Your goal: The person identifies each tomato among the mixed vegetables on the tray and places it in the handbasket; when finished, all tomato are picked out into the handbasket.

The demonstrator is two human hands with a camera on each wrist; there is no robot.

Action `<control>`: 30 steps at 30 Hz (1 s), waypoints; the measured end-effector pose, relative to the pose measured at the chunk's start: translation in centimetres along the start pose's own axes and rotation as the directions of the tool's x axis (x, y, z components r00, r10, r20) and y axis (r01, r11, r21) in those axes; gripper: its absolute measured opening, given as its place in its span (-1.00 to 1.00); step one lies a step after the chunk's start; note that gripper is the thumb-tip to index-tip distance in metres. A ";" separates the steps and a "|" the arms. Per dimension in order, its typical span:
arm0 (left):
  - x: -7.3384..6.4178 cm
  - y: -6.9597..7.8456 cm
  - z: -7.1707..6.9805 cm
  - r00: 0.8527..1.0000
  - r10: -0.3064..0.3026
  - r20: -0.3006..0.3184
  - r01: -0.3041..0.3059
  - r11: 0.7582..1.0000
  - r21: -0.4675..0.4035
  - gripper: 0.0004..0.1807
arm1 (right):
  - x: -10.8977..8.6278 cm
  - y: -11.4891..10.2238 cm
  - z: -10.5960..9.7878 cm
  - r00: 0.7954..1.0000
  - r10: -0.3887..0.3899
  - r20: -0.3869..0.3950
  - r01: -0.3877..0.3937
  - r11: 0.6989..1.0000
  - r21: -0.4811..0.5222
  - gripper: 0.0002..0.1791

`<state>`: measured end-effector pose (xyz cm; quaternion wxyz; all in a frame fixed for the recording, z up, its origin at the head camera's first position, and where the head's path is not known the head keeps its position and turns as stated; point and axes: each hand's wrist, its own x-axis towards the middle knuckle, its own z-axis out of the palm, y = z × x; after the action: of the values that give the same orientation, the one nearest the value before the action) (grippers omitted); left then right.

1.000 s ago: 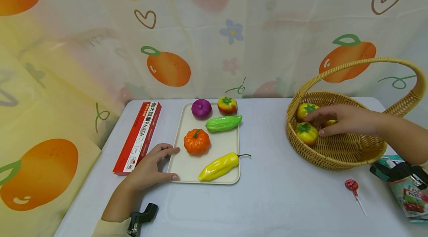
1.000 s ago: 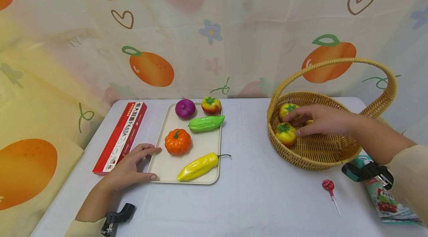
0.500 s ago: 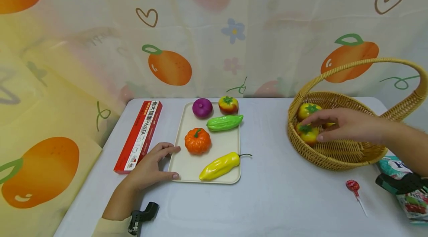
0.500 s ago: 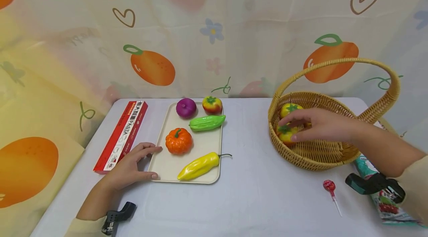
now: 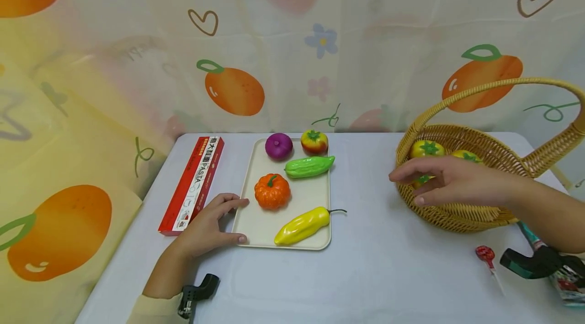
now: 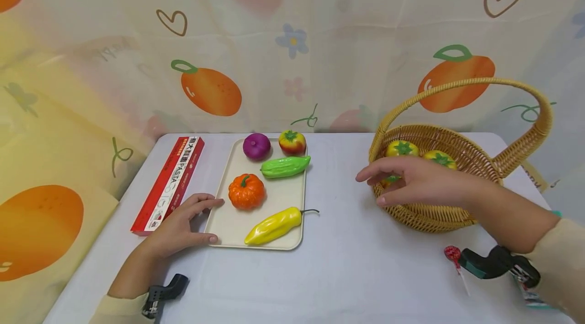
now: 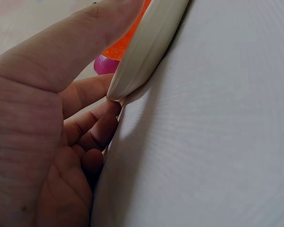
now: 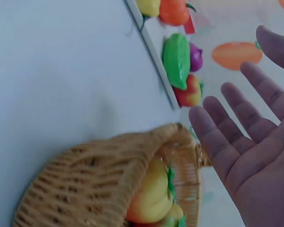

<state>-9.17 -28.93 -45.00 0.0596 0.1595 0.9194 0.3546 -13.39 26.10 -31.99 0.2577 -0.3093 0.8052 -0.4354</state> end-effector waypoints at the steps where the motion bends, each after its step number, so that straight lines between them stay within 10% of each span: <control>1: 0.0 0.0 0.0 1.000 -0.001 0.001 0.001 1.000 -0.001 -0.07 | 0.2 -0.1 0.2 1.000 -0.001 -0.004 0.001 1.000 -0.002 -0.50; 30: 0.0 0.0 0.1 1.000 -0.015 0.001 0.015 1.000 0.002 -0.07 | 8.4 0.0 3.5 0.980 0.134 -0.150 -0.127 0.990 0.055 -0.39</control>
<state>-9.11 -28.87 -45.07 0.0625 0.1527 0.9210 0.3530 -16.65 18.08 -34.92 0.2299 -0.2156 0.8312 -0.4580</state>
